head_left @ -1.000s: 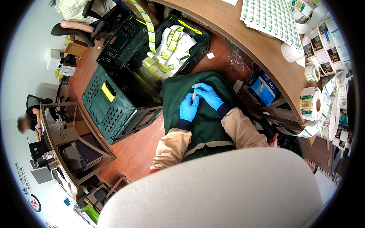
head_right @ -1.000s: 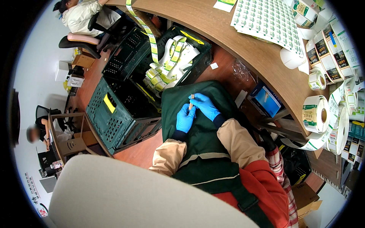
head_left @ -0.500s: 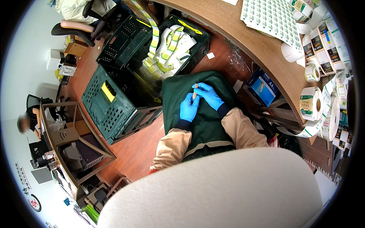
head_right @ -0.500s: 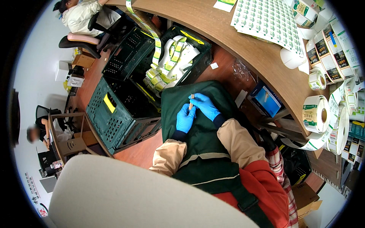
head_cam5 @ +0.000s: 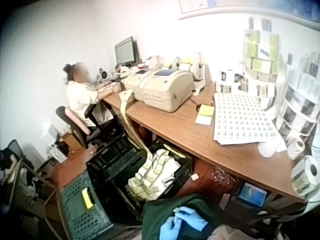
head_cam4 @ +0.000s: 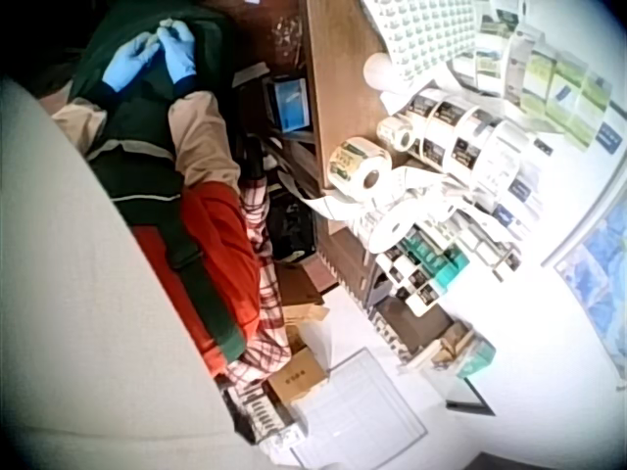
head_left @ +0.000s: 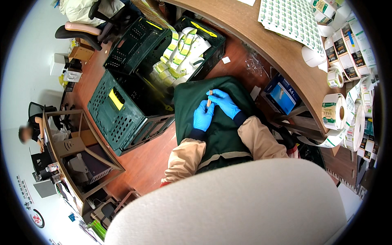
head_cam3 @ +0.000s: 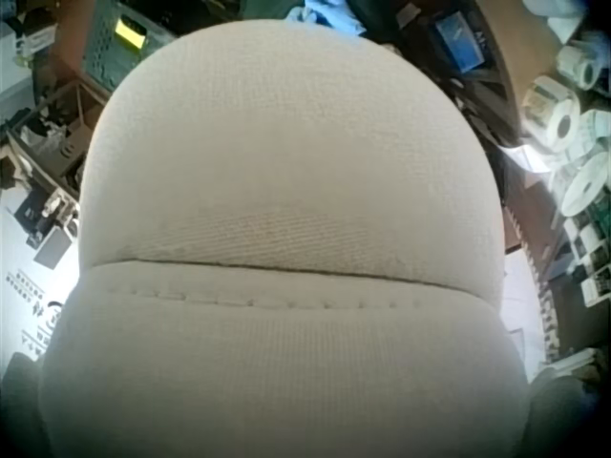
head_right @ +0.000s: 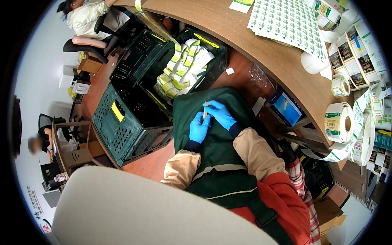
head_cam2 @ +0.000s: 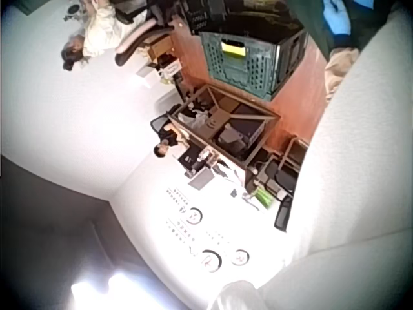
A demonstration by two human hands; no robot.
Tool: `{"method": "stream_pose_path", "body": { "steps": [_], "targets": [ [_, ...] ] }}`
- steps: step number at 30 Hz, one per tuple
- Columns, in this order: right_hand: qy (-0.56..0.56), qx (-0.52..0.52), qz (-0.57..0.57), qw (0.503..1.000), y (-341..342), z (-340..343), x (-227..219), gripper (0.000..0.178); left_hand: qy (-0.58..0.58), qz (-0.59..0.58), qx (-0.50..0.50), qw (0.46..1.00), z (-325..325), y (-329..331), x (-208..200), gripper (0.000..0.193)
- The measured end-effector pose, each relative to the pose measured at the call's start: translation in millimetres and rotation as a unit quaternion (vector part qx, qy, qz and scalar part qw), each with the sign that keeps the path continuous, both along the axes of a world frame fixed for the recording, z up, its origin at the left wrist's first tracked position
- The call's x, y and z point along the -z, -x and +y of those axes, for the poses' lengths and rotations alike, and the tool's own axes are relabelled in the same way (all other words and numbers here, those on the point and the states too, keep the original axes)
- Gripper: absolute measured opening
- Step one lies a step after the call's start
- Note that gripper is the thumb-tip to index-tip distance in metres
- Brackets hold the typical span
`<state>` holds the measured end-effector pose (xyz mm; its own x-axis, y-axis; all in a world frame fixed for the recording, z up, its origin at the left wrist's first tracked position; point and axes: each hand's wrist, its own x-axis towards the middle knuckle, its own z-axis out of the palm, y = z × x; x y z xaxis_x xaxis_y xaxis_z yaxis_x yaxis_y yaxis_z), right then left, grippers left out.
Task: The person picks up a small white label from a sheet, places it onto a small cylindrical container, and presses it down by hand.
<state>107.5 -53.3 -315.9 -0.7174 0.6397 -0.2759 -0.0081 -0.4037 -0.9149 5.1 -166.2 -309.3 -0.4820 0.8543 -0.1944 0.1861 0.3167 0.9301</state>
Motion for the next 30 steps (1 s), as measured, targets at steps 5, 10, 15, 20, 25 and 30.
{"method": "stream_pose_path", "body": {
  "steps": [5,10,15,20,25,30],
  "targets": [
    [0.005,-0.002,0.002,1.000,0,0,-1,0.026,-0.007,-0.007,0.002,1.000,1,0,-3,0.019],
    [-0.016,0.000,0.001,1.000,0,0,-3,0.026,-0.012,-0.007,0.001,1.000,1,1,2,0.019],
    [-0.020,0.001,-0.006,1.000,0,1,-2,0.026,-0.010,-0.005,0.001,1.000,0,1,4,0.019],
    [-0.015,0.002,0.000,1.000,0,0,-3,0.025,-0.011,-0.017,0.000,1.000,0,1,8,0.019],
    [-0.002,0.002,-0.007,1.000,1,1,-2,0.025,-0.006,-0.015,0.004,1.000,1,1,2,0.019],
    [-0.002,0.002,0.002,1.000,1,0,-4,0.025,-0.006,-0.020,0.002,1.000,1,1,-1,0.019]
  ]
}}
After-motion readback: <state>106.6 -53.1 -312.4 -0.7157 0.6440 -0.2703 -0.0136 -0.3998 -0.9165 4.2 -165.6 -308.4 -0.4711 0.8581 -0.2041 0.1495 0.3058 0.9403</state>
